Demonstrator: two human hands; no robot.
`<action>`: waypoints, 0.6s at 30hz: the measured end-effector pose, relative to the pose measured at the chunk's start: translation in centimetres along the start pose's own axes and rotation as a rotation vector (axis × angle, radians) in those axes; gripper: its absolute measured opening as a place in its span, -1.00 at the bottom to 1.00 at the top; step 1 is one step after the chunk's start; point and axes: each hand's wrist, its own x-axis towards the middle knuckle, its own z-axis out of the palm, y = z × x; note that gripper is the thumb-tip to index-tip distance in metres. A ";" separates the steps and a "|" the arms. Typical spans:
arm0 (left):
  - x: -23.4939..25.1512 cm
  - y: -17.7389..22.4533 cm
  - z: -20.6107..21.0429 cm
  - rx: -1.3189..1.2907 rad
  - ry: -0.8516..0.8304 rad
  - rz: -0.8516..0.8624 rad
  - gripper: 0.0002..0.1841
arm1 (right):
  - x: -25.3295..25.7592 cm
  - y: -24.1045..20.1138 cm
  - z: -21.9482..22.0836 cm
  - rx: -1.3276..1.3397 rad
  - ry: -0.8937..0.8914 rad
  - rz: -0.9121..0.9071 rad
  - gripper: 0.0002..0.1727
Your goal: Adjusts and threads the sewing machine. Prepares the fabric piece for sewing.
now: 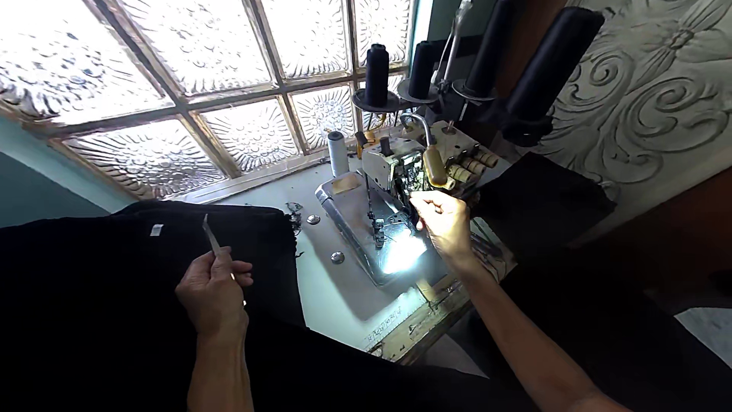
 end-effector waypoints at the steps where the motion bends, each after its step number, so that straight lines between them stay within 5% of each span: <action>1: 0.0 0.0 -0.1 -0.003 -0.004 0.005 -0.75 | 0.0 0.0 0.1 -0.016 0.014 -0.018 -0.86; 10: 0.8 -1.2 -0.8 0.049 -0.054 0.083 -0.71 | -0.1 0.6 2.0 -0.271 0.254 -0.239 -0.95; 18: 1.3 -1.9 -1.2 0.014 -0.056 0.101 -0.76 | -0.6 1.0 2.0 -0.061 0.218 -0.178 -0.93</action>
